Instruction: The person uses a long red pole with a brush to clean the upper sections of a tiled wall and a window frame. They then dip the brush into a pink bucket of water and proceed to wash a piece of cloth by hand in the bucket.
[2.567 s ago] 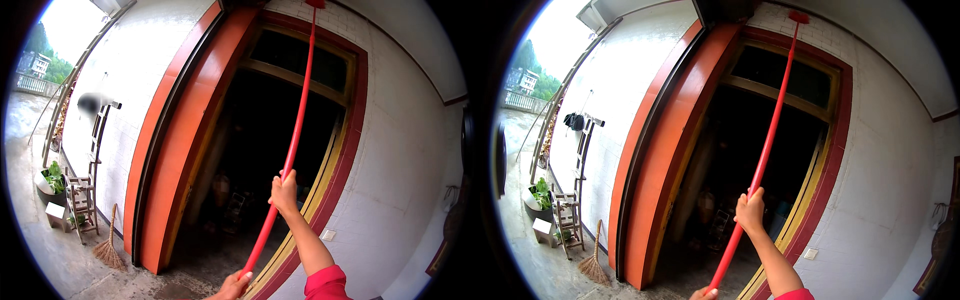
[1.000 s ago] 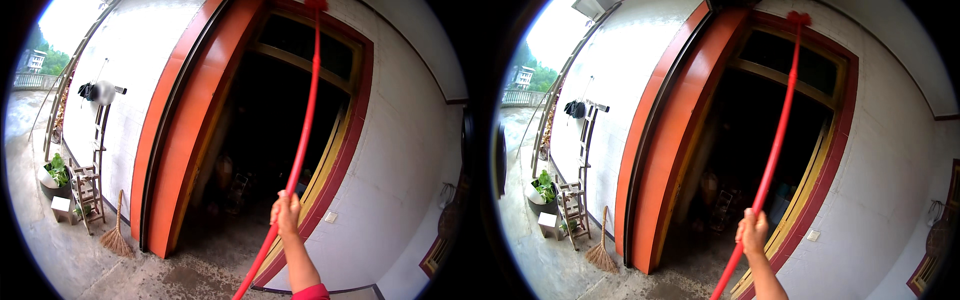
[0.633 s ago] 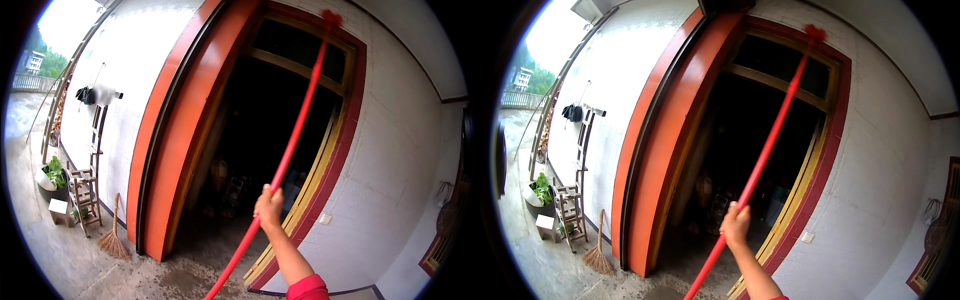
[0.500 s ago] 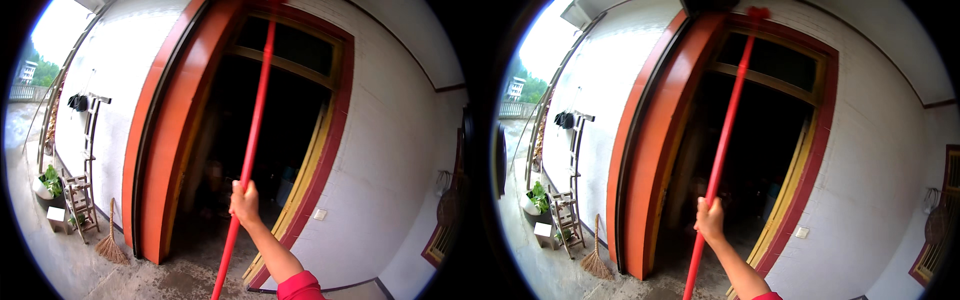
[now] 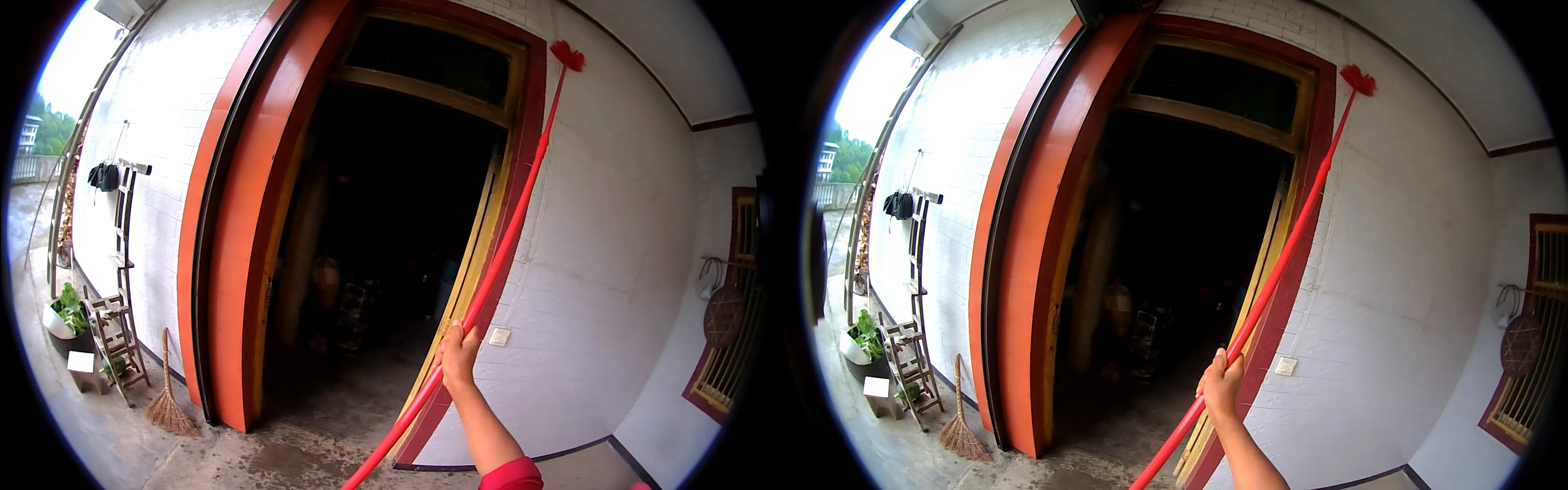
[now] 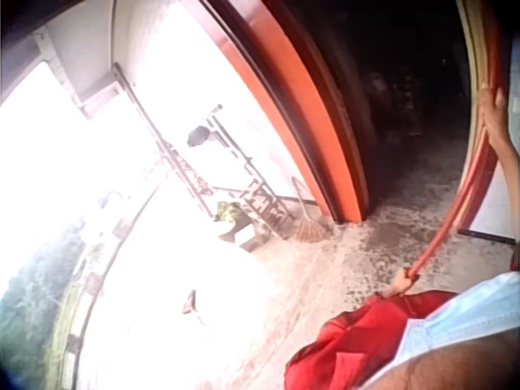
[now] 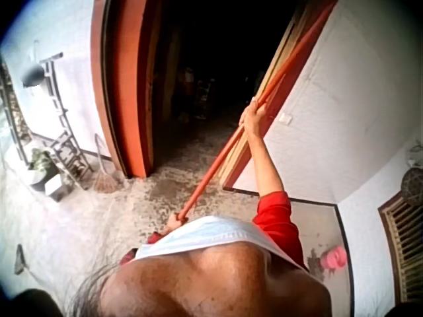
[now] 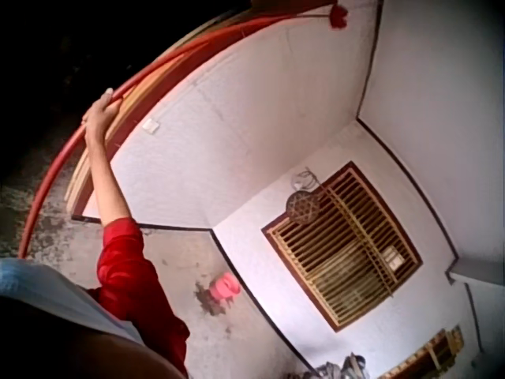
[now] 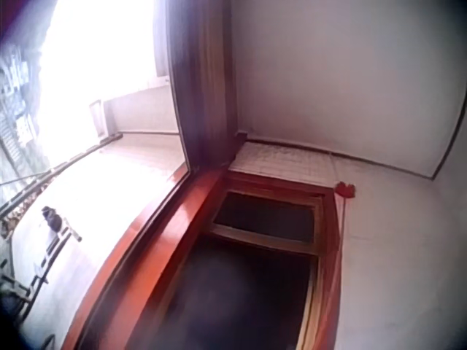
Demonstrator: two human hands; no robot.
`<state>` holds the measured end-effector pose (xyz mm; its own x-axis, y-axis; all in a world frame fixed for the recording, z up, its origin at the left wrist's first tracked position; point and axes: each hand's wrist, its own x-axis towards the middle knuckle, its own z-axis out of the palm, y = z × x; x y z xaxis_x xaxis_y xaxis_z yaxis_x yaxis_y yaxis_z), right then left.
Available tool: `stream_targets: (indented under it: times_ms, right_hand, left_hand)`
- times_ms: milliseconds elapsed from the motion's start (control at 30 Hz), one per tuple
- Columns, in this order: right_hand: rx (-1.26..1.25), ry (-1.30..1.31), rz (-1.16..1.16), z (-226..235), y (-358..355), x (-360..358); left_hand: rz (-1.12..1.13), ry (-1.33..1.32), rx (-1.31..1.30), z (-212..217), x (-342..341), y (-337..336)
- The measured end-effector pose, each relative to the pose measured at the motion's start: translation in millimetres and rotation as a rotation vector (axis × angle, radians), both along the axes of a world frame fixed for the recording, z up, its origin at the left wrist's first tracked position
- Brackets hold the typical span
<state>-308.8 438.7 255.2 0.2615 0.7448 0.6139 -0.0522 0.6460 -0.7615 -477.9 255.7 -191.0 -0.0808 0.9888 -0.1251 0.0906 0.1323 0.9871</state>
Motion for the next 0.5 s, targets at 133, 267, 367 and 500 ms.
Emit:
stream_targets:
  times_ms: [133,267,367,500]
  right_hand:
    - [0.001,-0.048,0.013,-8.2,-9.8,-7.9]
    - [0.022,-0.150,0.119,14.7,-2.9,-9.7]
    - [0.061,-0.195,0.151,43.3,11.2,-19.3]
    - [0.108,-0.032,0.525,71.5,-3.4,-7.4]
  left_hand:
    - [-0.012,0.003,-0.025,-33.7,19.9,-1.6]
    - [-0.047,0.009,-0.031,-57.4,44.8,6.9]
    - [-0.015,0.004,-0.031,-52.2,53.3,6.0]
    - [-0.013,0.012,-0.011,-30.6,49.5,1.8]
